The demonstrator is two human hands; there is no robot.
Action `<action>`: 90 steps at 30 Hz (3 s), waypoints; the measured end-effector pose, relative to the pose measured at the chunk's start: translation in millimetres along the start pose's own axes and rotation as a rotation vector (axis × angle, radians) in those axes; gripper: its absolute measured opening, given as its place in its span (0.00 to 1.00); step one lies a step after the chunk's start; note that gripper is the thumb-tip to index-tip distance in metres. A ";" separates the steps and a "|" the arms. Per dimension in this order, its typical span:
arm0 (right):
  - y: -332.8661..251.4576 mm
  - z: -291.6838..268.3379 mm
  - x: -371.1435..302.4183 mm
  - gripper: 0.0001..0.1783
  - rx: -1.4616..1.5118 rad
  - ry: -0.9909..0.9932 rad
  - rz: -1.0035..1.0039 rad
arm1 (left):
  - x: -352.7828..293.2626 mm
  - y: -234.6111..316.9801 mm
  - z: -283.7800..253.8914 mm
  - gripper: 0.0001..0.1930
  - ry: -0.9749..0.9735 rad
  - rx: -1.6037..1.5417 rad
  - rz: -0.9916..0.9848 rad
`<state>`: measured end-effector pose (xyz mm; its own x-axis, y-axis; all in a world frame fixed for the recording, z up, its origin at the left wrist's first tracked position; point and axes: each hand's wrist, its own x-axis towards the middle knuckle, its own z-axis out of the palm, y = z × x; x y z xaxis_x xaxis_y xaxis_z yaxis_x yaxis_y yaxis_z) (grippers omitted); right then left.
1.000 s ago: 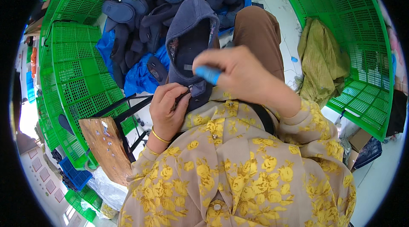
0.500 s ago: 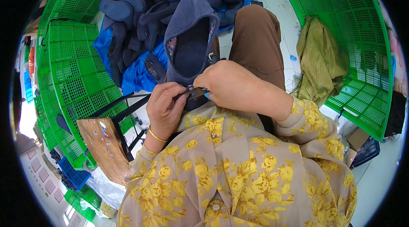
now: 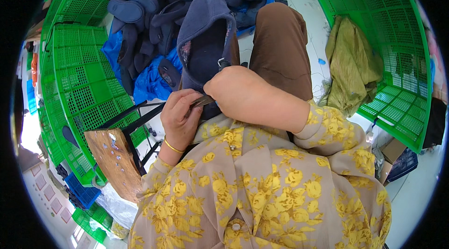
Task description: The person sits on a low stool and uses a blue-handled tool to stitch or trim the edges of dark blue slipper uppers. They handle the slippers one at a time, occasionally picking up small fabric pieces from a wooden board and placing them aside.
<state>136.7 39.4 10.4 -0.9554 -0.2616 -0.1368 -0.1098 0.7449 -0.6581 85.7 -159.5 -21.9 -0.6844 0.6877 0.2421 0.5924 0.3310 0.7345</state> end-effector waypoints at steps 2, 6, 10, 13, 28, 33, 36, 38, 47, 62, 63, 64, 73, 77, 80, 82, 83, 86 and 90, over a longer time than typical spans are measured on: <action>-2.9 3.4 -1.5 0.08 -0.008 0.025 0.020 | -2.7 -3.2 2.7 0.13 0.016 0.003 0.004; -5.7 -0.1 -11.2 0.07 -0.002 0.022 0.078 | -4.8 4.0 -0.9 0.12 0.019 -0.006 -0.016; -7.1 2.0 -18.2 0.11 -0.030 0.001 0.088 | -9.0 12.9 2.7 0.11 0.083 0.017 -0.038; -10.4 11.7 -20.0 0.15 -0.094 -0.043 0.092 | -9.4 11.9 3.2 0.10 0.077 0.026 -0.029; -1.3 37.5 -21.1 0.16 0.019 0.023 0.158 | -11.0 8.2 4.7 0.11 0.081 0.053 0.030; 9.5 57.1 -24.4 0.14 0.269 0.217 0.132 | -12.5 14.2 9.1 0.10 0.152 0.051 -0.036; 10.5 65.3 -21.4 0.14 0.300 0.275 0.116 | -11.7 12.3 8.6 0.10 0.139 0.025 -0.033; 10.4 67.6 -19.2 0.14 0.313 0.305 0.105 | -13.3 9.1 9.5 0.10 0.141 0.019 -0.025; 8.9 64.5 -22.4 0.14 0.400 0.314 0.110 | -16.8 15.3 12.6 0.07 0.201 -0.012 -0.086; 9.1 65.4 -17.7 0.19 0.491 0.256 0.123 | -18.2 12.5 14.6 0.09 0.177 -0.057 0.001; 10.3 68.0 -16.9 0.19 0.478 0.269 0.098 | -18.2 12.0 14.9 0.09 0.178 -0.056 0.002; 10.6 69.3 -16.2 0.19 0.465 0.282 0.074 | -18.5 10.9 15.0 0.09 0.176 -0.049 0.009; 4.3 46.3 -8.8 0.14 0.426 0.130 0.089 | -23.2 6.3 14.9 0.10 0.150 0.005 0.092; 4.6 32.0 -4.6 0.10 0.449 0.091 0.097 | -22.9 6.6 13.2 0.11 0.130 0.000 0.116; -5.4 25.7 -5.4 0.08 0.195 0.090 0.119 | -26.1 4.2 13.0 0.10 0.127 0.003 0.111; -10.4 22.3 -7.6 0.09 0.040 0.202 0.036 | -23.5 7.7 11.0 0.11 0.125 0.002 0.107; -11.1 21.5 -8.9 0.10 -0.035 0.257 -0.003 | -22.8 9.1 9.8 0.11 0.121 -0.001 0.103; 1.3 34.3 -6.3 0.10 -0.124 0.326 -0.155 | -24.4 2.5 11.9 0.12 0.094 0.021 0.141; 2.9 43.6 7.3 0.11 -0.221 0.455 -0.309 | -22.1 2.7 12.3 0.11 0.079 0.092 0.166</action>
<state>141.3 13.0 -24.8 -0.8861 -0.2339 0.4002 -0.4096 0.7992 -0.4399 107.7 -165.8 -33.1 -0.6028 0.6865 0.4067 0.7340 0.2772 0.6200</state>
